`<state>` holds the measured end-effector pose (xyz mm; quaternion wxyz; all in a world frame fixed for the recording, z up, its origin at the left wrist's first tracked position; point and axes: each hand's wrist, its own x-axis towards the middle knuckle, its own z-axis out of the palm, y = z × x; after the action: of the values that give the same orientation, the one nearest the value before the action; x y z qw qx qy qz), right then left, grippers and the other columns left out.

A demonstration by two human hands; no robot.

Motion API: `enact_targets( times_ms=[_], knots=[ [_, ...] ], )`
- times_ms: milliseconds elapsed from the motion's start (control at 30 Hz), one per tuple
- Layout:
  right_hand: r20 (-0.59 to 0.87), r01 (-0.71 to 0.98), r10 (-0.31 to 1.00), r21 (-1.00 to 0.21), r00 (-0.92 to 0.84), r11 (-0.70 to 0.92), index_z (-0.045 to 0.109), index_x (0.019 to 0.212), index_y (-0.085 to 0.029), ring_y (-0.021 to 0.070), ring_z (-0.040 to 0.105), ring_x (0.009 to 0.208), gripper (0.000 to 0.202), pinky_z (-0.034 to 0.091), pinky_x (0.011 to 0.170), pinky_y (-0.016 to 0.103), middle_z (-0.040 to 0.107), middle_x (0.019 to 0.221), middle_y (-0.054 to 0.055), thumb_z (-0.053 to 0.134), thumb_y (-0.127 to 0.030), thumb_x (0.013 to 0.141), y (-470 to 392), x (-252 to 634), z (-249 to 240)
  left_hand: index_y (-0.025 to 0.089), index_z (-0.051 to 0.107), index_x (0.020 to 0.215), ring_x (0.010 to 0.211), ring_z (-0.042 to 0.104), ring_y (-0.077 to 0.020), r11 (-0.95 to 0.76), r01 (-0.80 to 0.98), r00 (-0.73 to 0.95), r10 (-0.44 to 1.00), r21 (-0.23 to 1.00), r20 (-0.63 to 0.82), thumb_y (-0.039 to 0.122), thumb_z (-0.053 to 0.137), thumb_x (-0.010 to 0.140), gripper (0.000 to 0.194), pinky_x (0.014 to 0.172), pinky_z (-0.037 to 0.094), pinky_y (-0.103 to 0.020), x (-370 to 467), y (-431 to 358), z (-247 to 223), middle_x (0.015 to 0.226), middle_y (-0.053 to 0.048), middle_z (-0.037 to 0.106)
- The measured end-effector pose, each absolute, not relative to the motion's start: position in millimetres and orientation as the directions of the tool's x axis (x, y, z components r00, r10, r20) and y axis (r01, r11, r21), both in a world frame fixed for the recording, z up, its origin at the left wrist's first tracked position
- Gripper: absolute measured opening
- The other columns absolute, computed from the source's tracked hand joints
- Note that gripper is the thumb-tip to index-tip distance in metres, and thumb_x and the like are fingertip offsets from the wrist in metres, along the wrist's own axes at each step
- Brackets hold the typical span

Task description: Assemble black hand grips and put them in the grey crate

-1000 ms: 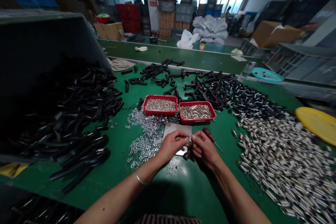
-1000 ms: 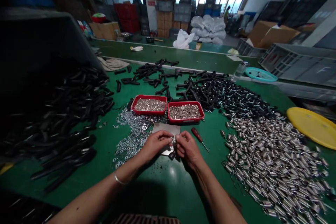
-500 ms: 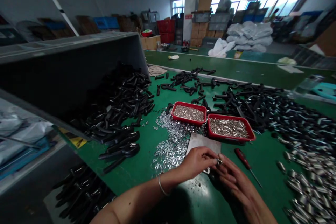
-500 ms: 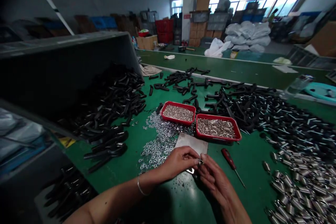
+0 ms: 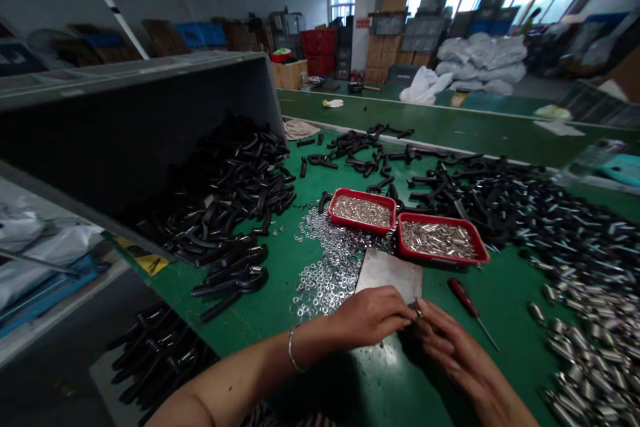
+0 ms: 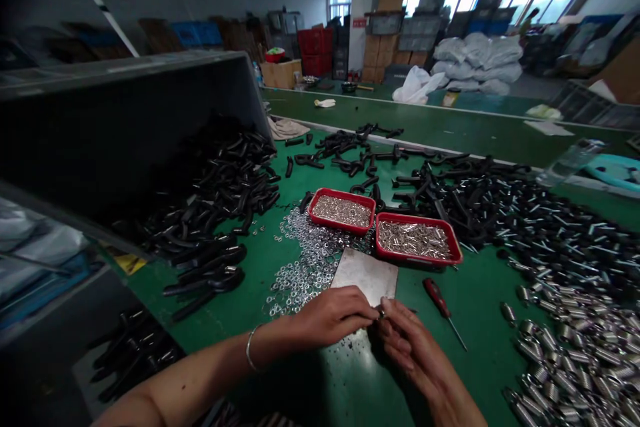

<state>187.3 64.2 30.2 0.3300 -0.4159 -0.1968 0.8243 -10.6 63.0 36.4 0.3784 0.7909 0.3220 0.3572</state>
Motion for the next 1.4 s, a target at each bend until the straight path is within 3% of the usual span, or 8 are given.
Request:
enact_targets(
  times_ms=[267,367,533,733,833,1000,1167,1400],
  knots=[
    [-0.095,0.195,0.995,-0.976,0.008,-0.095,0.059,0.084,-0.024,0.0131,0.053,0.049,0.030,0.041,0.043,0.023,0.062,0.065,-0.002,0.076,-0.048,0.078,75,194,50,0.019,0.067,0.102,0.094,0.062,-0.0208,-0.419,0.591,0.322,0.906,0.689,0.275,0.032,0.049,0.099,0.023,0.086,0.048,-0.033,-74,125,52,0.100,-0.009,0.068],
    [-0.037,0.288,0.997,-0.956,0.063,-0.053,0.060,0.086,-0.025,0.0164,0.059,0.060,0.027,0.047,0.053,0.027,0.067,0.076,0.000,0.075,-0.047,0.079,73,212,52,0.014,0.067,0.102,0.101,0.061,-0.0258,-0.090,0.881,-0.039,0.965,0.464,0.260,0.029,0.048,0.097,0.025,0.090,0.046,-0.037,-127,192,60,0.107,-0.015,0.066],
    [-0.149,0.177,0.985,-0.971,0.089,-0.163,0.054,0.088,-0.027,0.0208,0.064,0.062,0.026,0.051,0.060,0.033,0.067,0.071,-0.001,0.070,-0.047,0.082,76,218,43,0.008,0.067,0.076,0.104,0.061,-0.0347,0.163,0.957,-0.182,0.981,0.242,0.061,0.038,0.063,0.086,0.032,0.087,0.045,-0.038,-155,262,44,0.098,-0.023,0.067],
    [-0.181,0.157,0.982,-0.970,0.048,-0.186,0.059,0.092,-0.025,0.0229,0.070,0.079,0.027,0.055,0.078,0.038,0.072,0.092,0.003,0.075,-0.039,0.075,84,230,32,0.000,0.061,0.098,0.099,0.061,-0.0288,0.213,0.919,-0.248,0.967,0.331,0.067,0.021,0.055,0.088,0.024,0.084,0.047,-0.038,-163,272,41,0.101,-0.021,0.066],
    [-0.244,0.042,0.970,-0.969,0.012,-0.244,0.062,0.094,-0.023,0.0212,0.071,0.074,0.033,0.056,0.074,0.036,0.072,0.085,0.003,0.078,-0.041,0.072,83,232,31,0.006,0.051,0.123,0.097,0.061,-0.0219,0.099,0.789,-0.284,0.934,0.607,0.217,0.020,0.059,0.085,0.041,0.086,0.050,-0.034,-164,254,55,0.113,-0.015,0.062],
    [-0.254,-0.105,0.967,-0.962,0.020,-0.251,0.060,0.093,-0.022,0.0163,0.068,0.068,0.034,0.055,0.065,0.029,0.071,0.078,0.001,0.080,-0.042,0.075,82,211,34,0.028,0.043,0.135,0.080,0.062,-0.0147,-0.036,0.152,0.201,0.980,0.988,0.005,0.021,0.063,0.079,0.059,0.074,0.056,-0.031,-102,164,54,0.112,-0.005,0.058],
    [-0.210,-0.190,0.976,-0.962,0.058,-0.196,0.058,0.097,-0.022,0.0171,0.071,0.068,0.038,0.055,0.060,0.027,0.073,0.082,0.002,0.081,-0.043,0.075,80,183,39,0.027,0.042,0.125,0.075,0.062,-0.0145,0.184,-0.165,0.372,0.922,0.969,-0.111,0.019,0.064,0.076,0.055,0.060,0.052,-0.026,-22,97,24,0.100,-0.003,0.058],
    [-0.147,-0.174,0.981,-0.977,0.125,-0.124,0.058,0.100,-0.024,0.0184,0.072,0.073,0.034,0.058,0.069,0.031,0.073,0.085,0.001,0.077,-0.043,0.079,66,168,43,0.024,0.046,0.124,0.062,0.056,-0.0111,0.203,-0.155,0.276,0.949,0.967,-0.155,0.022,0.058,0.080,0.045,0.058,0.044,-0.021,2,89,24,0.073,0.004,0.057]
  ],
)
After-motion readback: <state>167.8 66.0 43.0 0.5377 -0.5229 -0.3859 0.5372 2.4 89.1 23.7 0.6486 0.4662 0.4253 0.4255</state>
